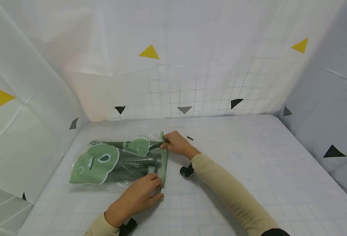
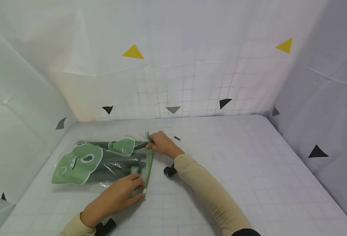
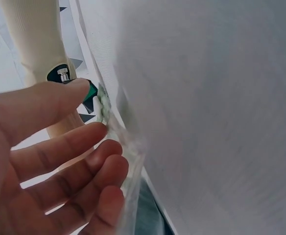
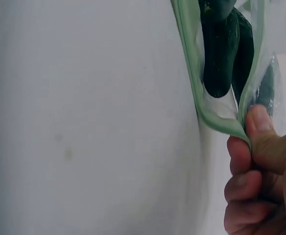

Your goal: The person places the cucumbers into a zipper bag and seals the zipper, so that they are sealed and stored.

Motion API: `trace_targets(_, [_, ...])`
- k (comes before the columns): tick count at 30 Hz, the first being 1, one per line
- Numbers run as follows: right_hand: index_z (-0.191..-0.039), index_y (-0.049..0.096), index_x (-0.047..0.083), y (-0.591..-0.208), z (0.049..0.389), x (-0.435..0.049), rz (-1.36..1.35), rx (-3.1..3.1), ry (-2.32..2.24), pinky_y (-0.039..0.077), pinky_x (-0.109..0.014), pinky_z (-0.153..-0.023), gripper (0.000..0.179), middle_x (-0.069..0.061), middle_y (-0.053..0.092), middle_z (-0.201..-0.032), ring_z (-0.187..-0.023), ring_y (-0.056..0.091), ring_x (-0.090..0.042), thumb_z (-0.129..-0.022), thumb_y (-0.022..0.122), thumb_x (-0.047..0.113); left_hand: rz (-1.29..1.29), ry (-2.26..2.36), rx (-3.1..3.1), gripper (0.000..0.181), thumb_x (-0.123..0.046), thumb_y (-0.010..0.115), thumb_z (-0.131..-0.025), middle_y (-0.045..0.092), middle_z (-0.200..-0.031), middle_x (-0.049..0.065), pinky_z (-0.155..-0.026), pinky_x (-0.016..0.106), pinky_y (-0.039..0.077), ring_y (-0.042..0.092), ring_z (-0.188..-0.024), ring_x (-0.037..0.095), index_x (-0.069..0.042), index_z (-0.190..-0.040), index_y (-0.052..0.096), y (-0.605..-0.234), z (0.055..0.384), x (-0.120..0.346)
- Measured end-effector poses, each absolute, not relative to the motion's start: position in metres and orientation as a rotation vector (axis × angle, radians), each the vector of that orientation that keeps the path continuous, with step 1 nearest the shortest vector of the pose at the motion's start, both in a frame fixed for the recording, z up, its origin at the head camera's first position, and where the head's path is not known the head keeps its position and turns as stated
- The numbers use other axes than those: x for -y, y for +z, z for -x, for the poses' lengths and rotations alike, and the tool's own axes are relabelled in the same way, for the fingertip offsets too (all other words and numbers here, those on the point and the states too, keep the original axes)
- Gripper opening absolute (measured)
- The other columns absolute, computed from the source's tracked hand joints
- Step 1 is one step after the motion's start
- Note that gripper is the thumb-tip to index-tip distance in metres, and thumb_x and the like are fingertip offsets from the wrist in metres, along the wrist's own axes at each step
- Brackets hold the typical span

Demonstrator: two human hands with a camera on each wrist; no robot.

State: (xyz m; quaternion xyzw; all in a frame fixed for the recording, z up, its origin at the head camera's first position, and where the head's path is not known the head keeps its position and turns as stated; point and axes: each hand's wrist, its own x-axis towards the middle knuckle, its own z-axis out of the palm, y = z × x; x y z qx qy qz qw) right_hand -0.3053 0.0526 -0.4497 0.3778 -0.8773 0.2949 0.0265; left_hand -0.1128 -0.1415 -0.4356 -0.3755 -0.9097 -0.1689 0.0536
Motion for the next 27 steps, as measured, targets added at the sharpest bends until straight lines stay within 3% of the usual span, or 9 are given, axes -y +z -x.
trace_targets(6, [-0.062, 0.056, 0.012, -0.450, 0.305, -0.046, -1.097, 2.723, 0.841, 0.029, -0.022, -0.051, 0.041, 0.007, 0.038, -0.054, -0.052, 0.032, -0.008, -0.095, 0.079, 0.020, 1.145, -0.505, 2.736, 0.025, -0.020, 0.086, -0.089, 0.053, -0.092, -0.005, -0.065, 0.030, 0.051, 0.054, -0.079, 0.010, -0.012, -0.094, 0.063, -0.435, 0.114, 0.140])
trace_targets(9, [-0.066, 0.064, 0.008, -0.448, 0.305, -0.047, -1.062, 2.805, 0.944, 0.030, -0.023, -0.052, 0.034, 0.004, 0.044, -0.055, -0.053, 0.034, -0.009, -0.095, 0.079, 0.019, 1.135, -0.491, 2.751, 0.025, -0.020, 0.086, -0.089, 0.054, -0.093, -0.004, -0.067, 0.031, 0.052, 0.056, -0.081, 0.012, -0.012, -0.095, 0.063, -0.436, 0.114, 0.140])
trace_targets(12, [-0.092, 0.076, -0.002, -0.445, 0.307, -0.053, -0.971, 2.924, 1.147, 0.039, -0.024, -0.055, 0.022, -0.003, 0.065, -0.068, -0.055, 0.047, -0.008, -0.094, 0.081, 0.019, 1.117, -0.476, 2.777, 0.029, -0.022, 0.088, -0.087, 0.056, -0.096, -0.003, -0.069, 0.033, 0.054, 0.059, -0.084, 0.014, -0.012, -0.098, 0.063, -0.437, 0.114, 0.139])
trace_targets(14, [-0.114, 0.074, -0.007, -0.444, 0.308, -0.058, -0.877, 2.978, 1.296, 0.050, -0.026, -0.060, 0.033, -0.009, 0.074, -0.087, -0.062, 0.060, -0.009, -0.093, 0.081, 0.018, 1.097, -0.478, 2.801, 0.033, -0.023, 0.090, -0.085, 0.056, -0.096, -0.003, -0.070, 0.033, 0.054, 0.059, -0.085, 0.014, -0.012, -0.100, 0.063, -0.438, 0.114, 0.139])
trace_targets(17, [-0.131, 0.065, -0.008, -0.444, 0.306, -0.066, -0.792, 3.005, 1.378, 0.058, -0.032, -0.070, 0.046, -0.011, 0.076, -0.099, -0.071, 0.070, -0.014, -0.096, 0.079, 0.020, 1.084, -0.482, 2.814, 0.038, -0.025, 0.092, -0.081, 0.056, -0.093, -0.004, -0.067, 0.033, 0.052, 0.057, -0.080, 0.013, -0.011, -0.099, 0.062, -0.439, 0.114, 0.139])
trace_targets(21, [-0.123, 0.070, -0.002, -0.442, 0.296, -0.076, -0.766, 2.976, 1.367, 0.058, -0.034, -0.067, 0.037, -0.003, 0.075, -0.083, -0.071, 0.071, -0.017, -0.100, 0.073, 0.027, 1.088, -0.473, 2.796, 0.033, -0.023, 0.091, -0.083, 0.053, -0.086, -0.005, -0.064, 0.031, 0.050, 0.055, -0.075, 0.012, -0.011, -0.093, 0.062, -0.439, 0.115, 0.140])
trace_targets(27, [-0.094, 0.079, 0.007, -0.439, 0.255, -0.086, -0.860, 2.977, 1.469, 0.056, -0.034, -0.057, 0.035, -0.001, 0.072, -0.073, -0.063, 0.069, -0.021, -0.100, 0.071, 0.040, 1.143, -0.278, 2.730, 0.026, -0.019, 0.085, -0.087, 0.052, -0.078, -0.003, -0.058, 0.033, 0.049, 0.057, -0.067, 0.016, -0.011, -0.082, 0.061, -0.440, 0.115, 0.138])
